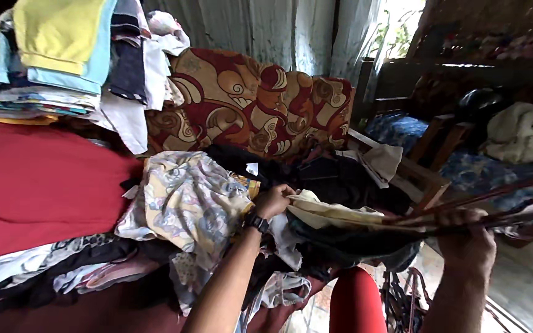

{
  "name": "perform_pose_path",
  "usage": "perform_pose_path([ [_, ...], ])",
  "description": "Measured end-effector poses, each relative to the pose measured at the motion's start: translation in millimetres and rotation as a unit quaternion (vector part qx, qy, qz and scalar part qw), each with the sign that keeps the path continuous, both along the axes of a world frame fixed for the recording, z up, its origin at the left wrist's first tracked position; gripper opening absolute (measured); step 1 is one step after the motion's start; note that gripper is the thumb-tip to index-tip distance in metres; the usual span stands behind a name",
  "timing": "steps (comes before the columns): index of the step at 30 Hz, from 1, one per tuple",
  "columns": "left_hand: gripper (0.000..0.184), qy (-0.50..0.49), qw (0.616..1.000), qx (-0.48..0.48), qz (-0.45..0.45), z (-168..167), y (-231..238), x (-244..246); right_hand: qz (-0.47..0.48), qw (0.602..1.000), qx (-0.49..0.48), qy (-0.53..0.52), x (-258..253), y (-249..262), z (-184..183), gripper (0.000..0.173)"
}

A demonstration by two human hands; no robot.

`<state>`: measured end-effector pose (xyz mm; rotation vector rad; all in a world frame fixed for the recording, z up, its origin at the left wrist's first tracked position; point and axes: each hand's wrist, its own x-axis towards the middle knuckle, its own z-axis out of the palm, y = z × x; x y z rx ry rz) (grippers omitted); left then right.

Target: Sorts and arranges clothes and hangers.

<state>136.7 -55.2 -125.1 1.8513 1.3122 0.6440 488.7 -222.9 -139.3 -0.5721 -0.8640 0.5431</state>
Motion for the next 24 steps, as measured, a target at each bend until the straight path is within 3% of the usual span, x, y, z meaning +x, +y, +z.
perform_pose_path([
  [4,0.031,0.001,0.995,0.029,-0.098,-4.2,-18.7,32.3,0.132,0.987,-0.090,0.005,-63.3,49.6,-1.5,0.006],
  [7,0.040,0.105,0.985,0.047,-0.133,-5.3,-39.8,41.5,0.095,0.985,-0.139,0.020,-88.4,69.7,11.6,0.011],
  [8,0.041,0.164,0.976,0.049,-0.133,-2.8,-47.6,39.1,0.094,0.988,-0.112,0.045,-82.5,71.1,20.0,0.014],
  [10,0.047,0.258,0.955,0.041,-0.141,6.7,-69.1,31.5,0.132,0.982,-0.082,0.110,-75.4,74.7,31.9,0.037],
  [12,0.052,0.278,0.943,0.064,-0.173,34.4,-106.3,26.2,0.164,0.970,-0.134,0.121,-78.7,80.8,31.7,0.044],
  [14,0.042,0.208,0.927,0.233,-0.206,65.5,-159.0,19.6,0.161,0.969,-0.133,0.131,-71.4,86.9,26.4,0.046],
  [16,0.027,0.099,0.860,0.464,-0.187,82.0,-204.3,17.6,0.159,0.973,-0.072,0.154,-51.6,86.8,23.6,0.048],
  [18,0.027,0.047,0.835,0.537,-0.111,89.9,-242.0,23.6,0.173,0.966,-0.021,0.190,-39.2,87.2,22.1,0.052],
  [20,0.038,0.017,0.833,0.552,-0.039,72.9,-262.3,40.8,0.191,0.961,-0.025,0.200,-40.0,85.1,20.8,0.053],
  [22,0.038,0.072,0.848,0.525,-0.025,56.2,-278.4,56.0,0.208,0.961,-0.027,0.181,-41.9,84.4,14.7,0.049],
  [24,0.034,0.166,0.877,0.446,-0.072,93.9,-294.9,64.5,0.216,0.962,-0.032,0.164,-45.1,86.6,12.8,0.049],
])
